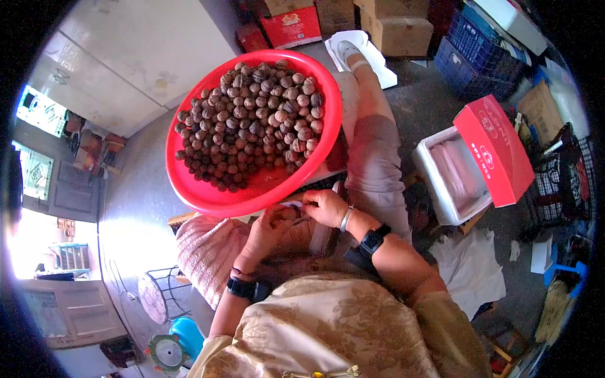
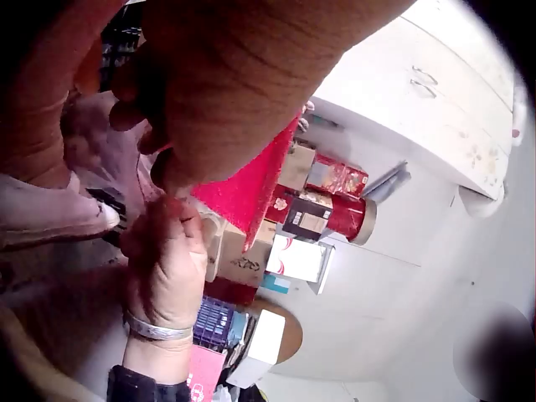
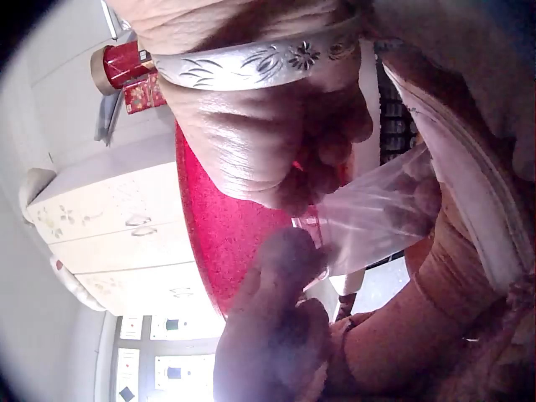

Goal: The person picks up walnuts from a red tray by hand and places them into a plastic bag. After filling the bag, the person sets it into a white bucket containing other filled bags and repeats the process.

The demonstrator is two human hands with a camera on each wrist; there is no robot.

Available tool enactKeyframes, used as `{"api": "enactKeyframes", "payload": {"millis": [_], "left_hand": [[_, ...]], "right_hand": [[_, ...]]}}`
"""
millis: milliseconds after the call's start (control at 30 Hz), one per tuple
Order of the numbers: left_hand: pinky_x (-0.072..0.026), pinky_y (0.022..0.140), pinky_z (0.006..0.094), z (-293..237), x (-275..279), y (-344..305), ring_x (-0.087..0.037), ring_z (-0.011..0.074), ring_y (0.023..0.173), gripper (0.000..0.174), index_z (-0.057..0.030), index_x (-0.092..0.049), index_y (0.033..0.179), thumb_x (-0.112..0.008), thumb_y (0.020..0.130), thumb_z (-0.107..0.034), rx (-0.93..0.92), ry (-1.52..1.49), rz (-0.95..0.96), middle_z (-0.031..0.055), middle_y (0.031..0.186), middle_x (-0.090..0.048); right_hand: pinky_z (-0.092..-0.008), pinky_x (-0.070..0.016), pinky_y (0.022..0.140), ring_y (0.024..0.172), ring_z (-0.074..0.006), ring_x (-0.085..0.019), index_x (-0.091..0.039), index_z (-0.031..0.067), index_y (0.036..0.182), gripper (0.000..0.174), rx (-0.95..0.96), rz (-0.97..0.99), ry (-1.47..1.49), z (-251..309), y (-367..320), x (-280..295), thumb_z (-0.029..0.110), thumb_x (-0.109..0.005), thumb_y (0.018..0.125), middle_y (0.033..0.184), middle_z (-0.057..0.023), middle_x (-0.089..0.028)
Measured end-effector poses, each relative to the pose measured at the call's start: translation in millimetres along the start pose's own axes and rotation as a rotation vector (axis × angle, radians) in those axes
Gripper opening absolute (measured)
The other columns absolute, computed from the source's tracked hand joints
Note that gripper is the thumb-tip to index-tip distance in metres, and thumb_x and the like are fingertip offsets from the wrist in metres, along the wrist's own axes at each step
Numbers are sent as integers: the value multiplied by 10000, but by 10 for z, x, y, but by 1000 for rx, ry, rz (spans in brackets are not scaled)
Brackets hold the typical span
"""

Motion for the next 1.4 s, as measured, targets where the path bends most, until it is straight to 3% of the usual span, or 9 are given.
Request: {"api": "enactKeyframes", "payload": {"millis": [200, 267, 333, 400, 467, 667, 733, 900, 1400], "left_hand": [[-510, 817, 272, 0, -21, -10, -628, 126, 934, 371, -56, -580, 1245, -690, 891, -85, 34, -120, -26, 77, 1060, -696], [-535, 779, 314, -15, 30, 0, -678, 211, 880, 306, -48, -610, 1148, -700, 868, -134, 6, 199, -65, 100, 904, -708], [-516, 746, 282, -51, 48, -20, -640, 159, 839, 328, -45, -601, 1180, -700, 879, -128, 59, 177, -62, 70, 894, -692], [-497, 714, 250, -93, 68, -43, -601, 108, 798, 350, -43, -592, 1213, -700, 890, -123, 111, 156, -59, 40, 883, -677], [-486, 680, 243, -107, 80, -67, -577, 105, 758, 341, -12, -587, 1201, -683, 900, -140, 165, -328, -93, 18, 874, -642], [-465, 751, 231, -21, 140, -155, -547, 93, 860, 225, -17, -586, 1139, -612, 943, -124, 267, -672, -66, 14, 971, -602], [-476, 718, 227, 14, 143, -151, -554, 89, 816, 216, -28, -587, 1126, -616, 937, -128, 265, -706, -52, 4, 949, -607], [-484, 677, 212, 34, 135, -129, -563, 79, 771, 182, -37, -589, 1092, -628, 932, -114, 246, -788, -84, -11, 910, -614], [-523, 740, 289, 24, 190, -40, -615, 118, 796, 290, -3, -639, 1112, -718, 840, -68, 100, -212, -140, 31, 901, -683]], "right_hand": [[-374, -522, 683, 738, -296, -670, -630, 48, 839, 133, -8, 13, 20, 37, -6, 0, 160, -701, 849, 777, -148, -669], [-373, -521, 680, 727, -294, -665, -622, 48, 829, 139, -3, 10, 16, 32, -8, 2, 159, -704, 848, 770, -145, -664], [-294, -510, 665, 694, -111, -598, -630, 34, 848, 95, 37, 2, -5, 68, -7, 12, 72, -715, 864, 725, -59, -650], [-293, -510, 665, 691, -111, -597, -629, 34, 848, 96, 37, -1, -25, 59, -4, 7, 76, -713, 865, 720, -57, -646], [-293, -509, 665, 688, -110, -595, -628, 35, 848, 97, 37, -4, -45, 47, -3, 9, 79, -712, 867, 714, -55, -641], [-292, -506, 664, 688, -115, -595, -626, 35, 852, 97, -26, 27, 0, 110, 0, 18, 84, -709, 866, 722, -59, -645], [-350, -507, 650, 673, -237, -636, -607, 46, 813, 150, 7, -7, -9, 156, 4, 54, 150, -707, 853, 738, -115, -649], [-356, -508, 656, 686, -252, -641, -608, 49, 811, 140, 15, -16, -11, 111, 9, 34, 135, -713, 844, 751, -117, -652], [-383, -518, 696, 766, -311, -657, -618, 51, 842, 136, 12, -12, -14, 79, 13, 20, 138, -722, 826, 821, -140, -663]]}}
Point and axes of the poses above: each hand's wrist, its own y-axis towards the middle knuckle, its own x-axis out of the back of the hand, z = x × y, the point moved 9 cm from there along y, towards the middle knuckle
